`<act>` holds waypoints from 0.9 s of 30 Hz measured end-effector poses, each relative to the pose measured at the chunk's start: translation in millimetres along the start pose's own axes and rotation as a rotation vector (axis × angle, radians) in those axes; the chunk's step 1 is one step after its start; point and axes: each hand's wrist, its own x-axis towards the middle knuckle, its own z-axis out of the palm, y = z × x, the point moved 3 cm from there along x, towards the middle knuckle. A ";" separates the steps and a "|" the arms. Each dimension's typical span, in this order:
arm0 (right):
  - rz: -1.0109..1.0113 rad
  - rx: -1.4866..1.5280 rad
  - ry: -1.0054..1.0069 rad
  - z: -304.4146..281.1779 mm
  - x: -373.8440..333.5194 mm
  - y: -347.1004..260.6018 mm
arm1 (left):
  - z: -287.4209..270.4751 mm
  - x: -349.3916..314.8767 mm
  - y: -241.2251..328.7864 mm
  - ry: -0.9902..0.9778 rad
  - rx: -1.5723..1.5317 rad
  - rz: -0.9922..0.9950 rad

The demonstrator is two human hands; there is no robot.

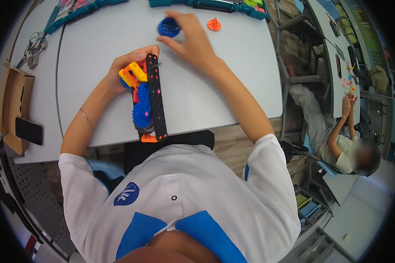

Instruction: The person assembles a small toy vehicle using colorful plastic parts from a kit. They repeatedly attach and detach wheels and body pieces, rotating the toy to fit components together on a white table.

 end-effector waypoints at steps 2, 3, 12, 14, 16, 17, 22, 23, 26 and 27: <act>-0.097 -0.067 -0.078 29.0 7.4 2.4 | 4.1 -0.4 -1.9 0.017 0.037 -0.003; -0.105 -0.083 -0.070 40.9 12.5 1.1 | 10.3 -2.2 -1.1 0.078 0.057 0.007; -0.105 -0.106 -0.056 78.3 30.3 7.3 | -1.4 -4.1 4.5 0.217 -0.009 0.086; -0.106 -0.052 -0.045 63.9 27.8 5.6 | -3.5 -6.9 3.0 0.266 -0.063 0.129; 0.087 0.013 0.070 33.6 32.0 -2.4 | -3.5 -8.5 3.3 0.304 -0.116 0.164; 0.098 0.026 0.177 19.1 30.3 1.1 | 0.0 -6.9 4.6 0.315 -0.143 0.175; 0.371 0.482 0.451 -31.0 -3.8 12.6 | -1.7 -2.3 -0.5 0.507 -0.256 0.281; 0.356 0.460 0.564 -38.0 -8.7 8.1 | -5.4 -1.4 1.7 0.454 -0.337 0.307; 0.133 0.477 0.692 -39.0 -15.7 -18.9 | -7.1 1.6 0.3 0.373 -0.427 0.353; 0.030 0.494 0.700 -35.3 -17.8 -31.3 | -1.6 1.6 1.6 0.427 -0.437 0.349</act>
